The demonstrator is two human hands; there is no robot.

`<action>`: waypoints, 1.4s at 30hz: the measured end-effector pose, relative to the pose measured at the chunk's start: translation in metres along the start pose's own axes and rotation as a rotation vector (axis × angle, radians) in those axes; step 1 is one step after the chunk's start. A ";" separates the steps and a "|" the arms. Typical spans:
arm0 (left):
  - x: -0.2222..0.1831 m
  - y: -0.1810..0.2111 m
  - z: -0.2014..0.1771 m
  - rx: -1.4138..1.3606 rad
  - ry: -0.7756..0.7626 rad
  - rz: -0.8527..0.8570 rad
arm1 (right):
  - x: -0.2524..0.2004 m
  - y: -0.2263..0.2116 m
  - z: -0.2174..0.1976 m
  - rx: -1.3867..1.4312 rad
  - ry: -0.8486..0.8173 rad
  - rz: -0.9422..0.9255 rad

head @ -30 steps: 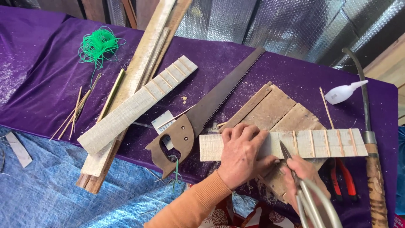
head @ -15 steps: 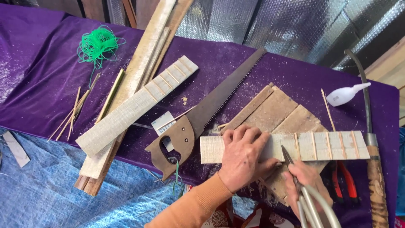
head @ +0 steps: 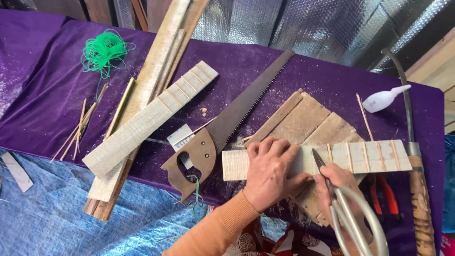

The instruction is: Using scissors to refine or trim the fret slots on a wooden instrument neck/fretboard.

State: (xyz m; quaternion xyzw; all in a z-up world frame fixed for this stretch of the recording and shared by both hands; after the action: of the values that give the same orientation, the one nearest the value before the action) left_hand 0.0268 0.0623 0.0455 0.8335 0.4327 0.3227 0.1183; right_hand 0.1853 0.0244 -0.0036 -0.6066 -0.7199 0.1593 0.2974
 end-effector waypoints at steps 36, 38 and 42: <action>-0.001 -0.004 0.003 0.022 0.003 -0.001 | -0.016 -0.011 -0.014 0.029 0.288 -0.219; 0.000 -0.004 0.003 -0.016 -0.009 0.000 | -0.020 -0.012 -0.016 0.048 0.363 -0.247; -0.002 -0.002 0.005 0.006 -0.009 -0.003 | -0.020 -0.011 -0.018 0.070 0.292 -0.171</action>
State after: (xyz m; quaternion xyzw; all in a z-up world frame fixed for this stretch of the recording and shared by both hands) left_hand 0.0277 0.0629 0.0403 0.8346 0.4344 0.3174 0.1184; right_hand 0.1896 0.0004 0.0122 -0.5492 -0.7120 0.0688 0.4321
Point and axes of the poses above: each hand's wrist, its own x-axis towards the middle knuckle, its own z-axis out of the palm, y = z × x, the point moved 8 cm from there along x, towards the middle knuckle, and after that the axes turned 7 degrees about z, right-handed, at the moved point
